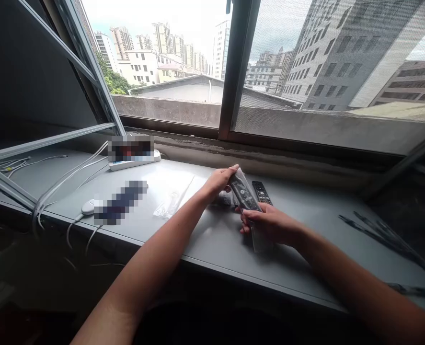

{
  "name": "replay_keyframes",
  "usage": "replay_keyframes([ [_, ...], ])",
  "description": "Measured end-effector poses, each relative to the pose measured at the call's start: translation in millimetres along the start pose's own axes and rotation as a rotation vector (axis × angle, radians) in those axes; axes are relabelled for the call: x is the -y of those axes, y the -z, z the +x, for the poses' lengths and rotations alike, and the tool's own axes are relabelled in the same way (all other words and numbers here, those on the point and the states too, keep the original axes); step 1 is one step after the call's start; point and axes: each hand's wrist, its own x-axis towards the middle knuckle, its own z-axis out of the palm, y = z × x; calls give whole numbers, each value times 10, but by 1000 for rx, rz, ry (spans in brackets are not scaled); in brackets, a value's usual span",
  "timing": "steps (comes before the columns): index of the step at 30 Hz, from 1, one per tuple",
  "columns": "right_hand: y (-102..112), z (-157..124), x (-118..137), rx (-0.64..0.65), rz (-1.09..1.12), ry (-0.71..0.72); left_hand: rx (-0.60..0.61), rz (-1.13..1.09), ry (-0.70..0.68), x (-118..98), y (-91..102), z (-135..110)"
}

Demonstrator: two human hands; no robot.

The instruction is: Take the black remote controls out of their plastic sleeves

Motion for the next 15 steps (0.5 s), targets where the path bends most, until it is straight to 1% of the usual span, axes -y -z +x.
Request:
replay_keyframes([
  [4,-63,-6,4,-26,28,1,63,-18,11,33,45,26],
  [8,-108,-5,14,-30,-8,-11,121,-81,40,42,13,26],
  [12,-102,28,-1,-62,38,49,108,-139,20,61,-14,37],
  [15,-78,47,-16,-70,72,87,112,-141,40,88,-10,52],
])
